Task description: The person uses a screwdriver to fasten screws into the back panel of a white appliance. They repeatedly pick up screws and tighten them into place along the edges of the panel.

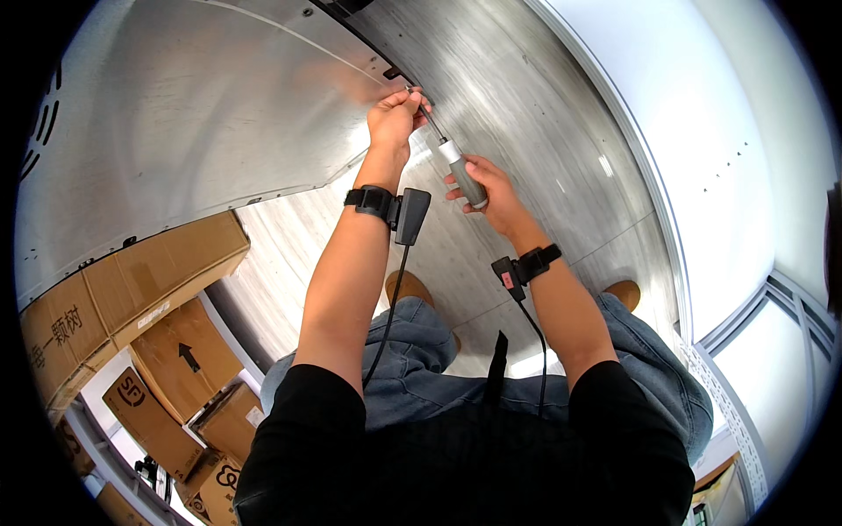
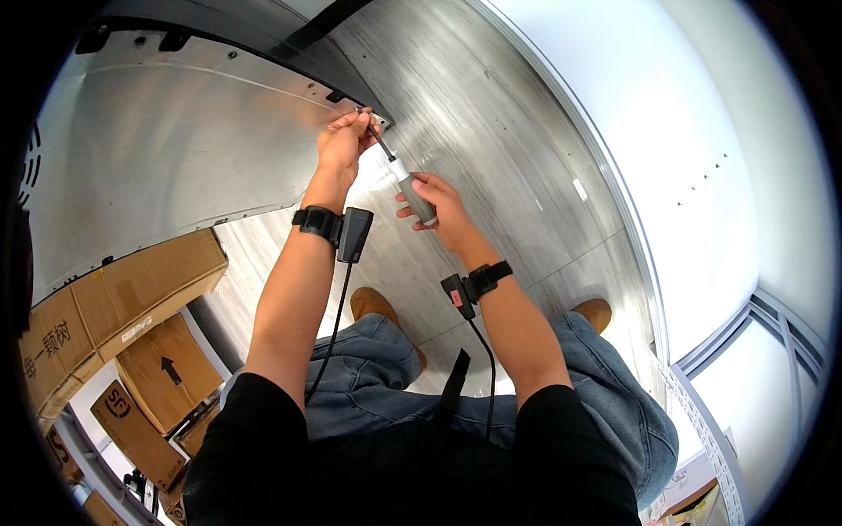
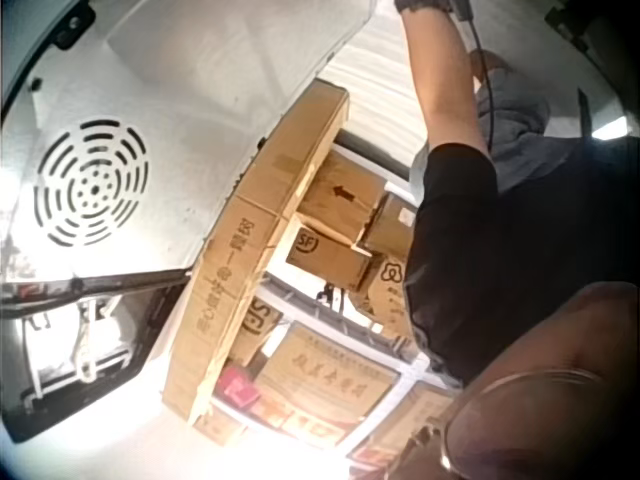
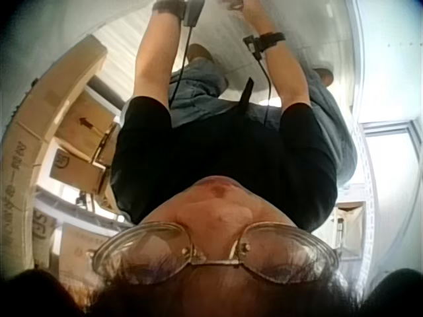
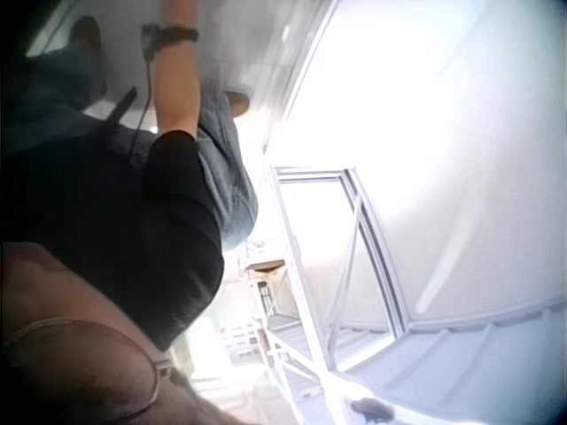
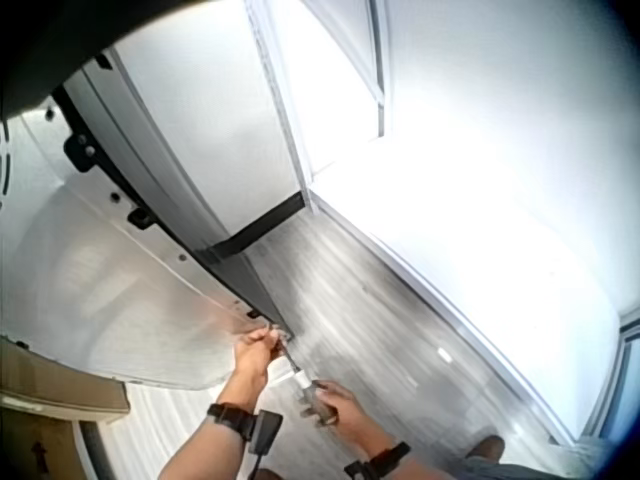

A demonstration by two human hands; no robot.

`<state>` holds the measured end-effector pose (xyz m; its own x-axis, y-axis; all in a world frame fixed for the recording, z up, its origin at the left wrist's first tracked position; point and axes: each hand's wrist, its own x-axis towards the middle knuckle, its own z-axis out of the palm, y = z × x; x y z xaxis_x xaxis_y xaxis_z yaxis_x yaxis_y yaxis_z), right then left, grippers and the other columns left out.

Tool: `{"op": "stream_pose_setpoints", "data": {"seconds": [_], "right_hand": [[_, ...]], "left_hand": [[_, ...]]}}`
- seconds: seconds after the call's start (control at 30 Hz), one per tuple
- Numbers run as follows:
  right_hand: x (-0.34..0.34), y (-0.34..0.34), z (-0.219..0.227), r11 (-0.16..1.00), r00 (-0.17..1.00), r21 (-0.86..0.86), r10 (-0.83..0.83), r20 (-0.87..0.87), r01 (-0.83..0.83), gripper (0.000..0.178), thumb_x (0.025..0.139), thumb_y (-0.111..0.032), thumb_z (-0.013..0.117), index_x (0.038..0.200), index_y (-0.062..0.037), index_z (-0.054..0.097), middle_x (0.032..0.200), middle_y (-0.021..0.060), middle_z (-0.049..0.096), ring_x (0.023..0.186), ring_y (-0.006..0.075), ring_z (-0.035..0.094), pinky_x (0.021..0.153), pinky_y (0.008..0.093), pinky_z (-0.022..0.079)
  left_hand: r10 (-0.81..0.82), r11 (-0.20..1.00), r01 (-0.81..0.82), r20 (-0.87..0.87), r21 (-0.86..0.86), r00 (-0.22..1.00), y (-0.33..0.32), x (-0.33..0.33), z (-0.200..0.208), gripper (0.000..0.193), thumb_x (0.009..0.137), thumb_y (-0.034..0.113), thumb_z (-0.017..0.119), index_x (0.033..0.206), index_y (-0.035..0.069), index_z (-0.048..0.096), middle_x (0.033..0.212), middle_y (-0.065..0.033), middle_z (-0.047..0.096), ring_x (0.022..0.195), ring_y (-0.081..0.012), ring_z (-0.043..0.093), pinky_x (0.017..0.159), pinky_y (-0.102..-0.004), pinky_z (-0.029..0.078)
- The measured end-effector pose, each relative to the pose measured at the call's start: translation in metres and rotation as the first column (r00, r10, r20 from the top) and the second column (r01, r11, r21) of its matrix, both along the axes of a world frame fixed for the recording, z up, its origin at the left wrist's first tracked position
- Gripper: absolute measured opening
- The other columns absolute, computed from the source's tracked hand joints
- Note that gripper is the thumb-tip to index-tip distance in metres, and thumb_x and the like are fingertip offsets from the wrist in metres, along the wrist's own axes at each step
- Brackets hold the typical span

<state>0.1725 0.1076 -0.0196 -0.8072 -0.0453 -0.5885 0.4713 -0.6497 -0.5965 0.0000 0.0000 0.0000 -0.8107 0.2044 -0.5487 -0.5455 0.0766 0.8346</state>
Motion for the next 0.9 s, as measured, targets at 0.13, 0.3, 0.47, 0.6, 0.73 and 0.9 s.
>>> {"op": "stream_pose_setpoints", "data": {"seconds": [0.13,0.3,0.47,0.6,0.73,0.9], "right_hand": [[-0.007,-0.001,0.000,0.993,0.999,-0.111,-0.025,0.024,0.028,0.041,0.089,-0.021,0.056,0.125,-0.0030,0.048,0.102,0.0090,0.063,0.081,0.0167,0.064,0.063,0.0292,0.051],[-0.007,-0.009,-0.010,0.996,0.997,0.055,-0.072,0.001,0.072,0.039,0.087,-0.017,0.061,0.122,-0.0035,0.051,0.099,0.0058,0.058,0.082,0.0141,0.060,0.065,0.0280,0.050],[-0.007,-0.009,-0.008,0.985,0.997,0.156,-0.074,-0.035,0.079,0.040,0.083,-0.011,0.067,0.120,-0.0033,0.052,0.098,0.0043,0.056,0.084,0.0120,0.054,0.067,0.0274,0.049],[-0.006,-0.009,-0.011,0.976,0.993,0.190,-0.091,-0.079,0.105,0.041,0.081,-0.008,0.069,0.117,-0.0018,0.052,0.096,0.0049,0.055,0.080,0.0112,0.053,0.065,0.0266,0.047],[-0.006,-0.008,-0.011,0.974,0.992,0.202,-0.081,-0.098,0.099,0.040,0.079,-0.007,0.069,0.115,-0.0024,0.052,0.096,0.0044,0.056,0.081,0.0105,0.053,0.065,0.0263,0.046],[-0.006,-0.012,-0.012,0.956,0.987,0.265,-0.094,-0.130,0.126,0.038,0.076,-0.004,0.071,0.109,-0.0034,0.052,0.093,0.0040,0.056,0.077,0.0097,0.052,0.062,0.0253,0.044]], "left_hand": [[0.031,0.996,-0.031,-0.002,0.084,1.000,-0.004,-0.004,0.010,0.015,0.091,0.006,0.052,0.102,-0.002,0.059,0.085,-0.0080,0.064,0.073,-0.0168,0.062,0.071,-0.0282,0.051],[0.070,0.990,-0.076,0.061,0.116,0.996,-0.001,-0.005,0.016,0.022,0.094,0.015,0.047,0.099,-0.004,0.058,0.084,-0.0090,0.063,0.074,-0.0189,0.062,0.072,-0.0296,0.051],[0.076,0.991,-0.078,0.027,0.110,0.997,0.003,-0.004,0.012,0.022,0.093,0.014,0.047,0.096,-0.004,0.059,0.082,-0.0110,0.064,0.069,-0.0195,0.063,0.065,-0.0289,0.053],[0.070,0.989,-0.075,0.039,0.131,0.997,0.004,-0.004,0.011,0.023,0.093,0.014,0.047,0.097,-0.005,0.059,0.081,-0.0113,0.063,0.069,-0.0205,0.063,0.065,-0.0300,0.054],[0.052,0.993,-0.060,0.077,0.103,0.996,0.005,-0.005,0.014,0.025,0.094,0.015,0.044,0.100,-0.004,0.059,0.084,-0.0103,0.062,0.076,-0.0208,0.062,0.074,-0.0325,0.053],[0.068,0.991,-0.079,0.105,0.110,0.992,0.005,-0.005,0.014,0.025,0.094,0.015,0.045,0.103,-0.004,0.058,0.085,-0.0104,0.061,0.076,-0.0214,0.062,0.073,-0.0330,0.054]]}}
